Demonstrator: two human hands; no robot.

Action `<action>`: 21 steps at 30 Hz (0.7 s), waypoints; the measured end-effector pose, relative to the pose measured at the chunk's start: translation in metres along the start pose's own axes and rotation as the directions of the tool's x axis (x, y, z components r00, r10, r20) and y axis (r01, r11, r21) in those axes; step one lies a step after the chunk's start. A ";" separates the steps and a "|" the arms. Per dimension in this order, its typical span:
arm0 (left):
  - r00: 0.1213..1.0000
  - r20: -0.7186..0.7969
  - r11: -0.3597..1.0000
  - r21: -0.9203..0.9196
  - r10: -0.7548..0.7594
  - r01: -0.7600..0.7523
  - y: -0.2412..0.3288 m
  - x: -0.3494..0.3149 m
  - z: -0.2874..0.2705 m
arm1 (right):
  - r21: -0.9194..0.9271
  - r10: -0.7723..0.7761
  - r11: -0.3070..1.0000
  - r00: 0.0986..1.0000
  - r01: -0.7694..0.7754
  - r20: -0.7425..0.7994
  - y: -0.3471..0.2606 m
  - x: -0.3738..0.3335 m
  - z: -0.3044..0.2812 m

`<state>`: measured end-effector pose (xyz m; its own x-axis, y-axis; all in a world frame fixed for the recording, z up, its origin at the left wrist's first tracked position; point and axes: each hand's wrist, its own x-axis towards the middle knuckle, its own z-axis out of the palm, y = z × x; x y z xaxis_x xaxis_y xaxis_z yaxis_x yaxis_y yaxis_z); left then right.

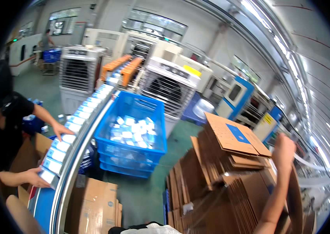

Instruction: The person assembles cardboard boxes, fills them with rows of blue and white product boxes from a conveyor belt, and places the filled boxes onto an automated taping machine.

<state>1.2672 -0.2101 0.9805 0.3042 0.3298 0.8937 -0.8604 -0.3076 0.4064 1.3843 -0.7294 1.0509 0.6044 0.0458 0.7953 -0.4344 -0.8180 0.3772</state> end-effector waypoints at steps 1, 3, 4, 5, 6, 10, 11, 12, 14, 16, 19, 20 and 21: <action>1.000 -0.002 0.999 0.037 0.010 -0.009 0.002 0.004 -0.003 | -0.019 0.016 1.000 1.000 -0.016 0.023 -0.014 0.006 -0.018; 0.999 -0.034 0.999 0.046 0.001 0.000 -0.002 0.009 -0.005 | -0.035 0.102 0.994 0.995 -0.103 -0.021 -0.001 0.039 -0.046; 0.997 -0.073 0.999 0.020 -0.040 0.042 -0.011 0.005 -0.006 | -0.069 0.074 0.994 0.991 -0.082 -0.112 0.008 0.065 -0.072; 0.998 -0.041 0.996 0.079 -0.039 0.042 -0.013 0.007 0.014 | -0.021 0.082 0.996 0.986 -0.086 -0.145 0.012 0.076 -0.032; 0.996 -0.076 0.998 0.054 -0.036 0.041 -0.016 0.014 0.008 | 0.053 0.156 0.987 0.974 -0.149 -0.165 0.025 0.106 -0.041; 0.988 -0.153 0.988 0.154 0.033 -0.009 -0.016 0.011 0.016 | -0.092 0.117 0.985 0.959 -0.145 -0.259 -0.002 0.133 -0.066; 0.981 -0.193 0.968 0.249 0.018 0.032 -0.023 0.000 0.015 | 0.011 0.040 0.999 0.952 -0.038 -0.305 -0.036 0.132 -0.077; 0.948 -0.318 0.903 0.403 -0.011 0.146 -0.038 -0.013 0.021 | 0.109 -0.041 0.990 0.930 0.086 -0.365 -0.067 0.127 -0.093; 0.966 0.004 0.934 0.257 -0.259 0.249 -0.087 -0.032 0.035 | 0.087 -0.315 0.934 0.915 0.346 -0.252 -0.098 0.113 -0.103; 0.918 0.212 0.928 0.246 -0.335 0.281 -0.113 -0.035 0.054 | 0.241 -0.516 0.813 0.847 0.531 -0.128 -0.107 0.090 -0.112; 0.896 0.374 0.871 0.490 -0.240 0.028 -0.117 -0.023 0.069 | 0.420 -0.733 0.443 0.590 0.792 -0.339 -0.108 0.092 -0.176; 0.905 0.355 0.824 0.566 -0.232 -0.011 -0.118 -0.027 0.068 | 0.592 -0.600 0.224 0.588 0.774 -0.542 -0.125 0.098 -0.179; 0.912 0.343 0.772 0.634 -0.223 -0.049 -0.118 -0.029 0.066 | 0.625 -0.601 0.118 0.556 0.772 -0.574 -0.138 0.102 -0.185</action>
<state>1.3866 -0.2425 0.9189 0.6100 0.0638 0.7898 -0.4200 -0.8192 0.3905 1.3824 -0.5054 1.1682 0.2136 0.8461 0.4883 0.8326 -0.4191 0.3621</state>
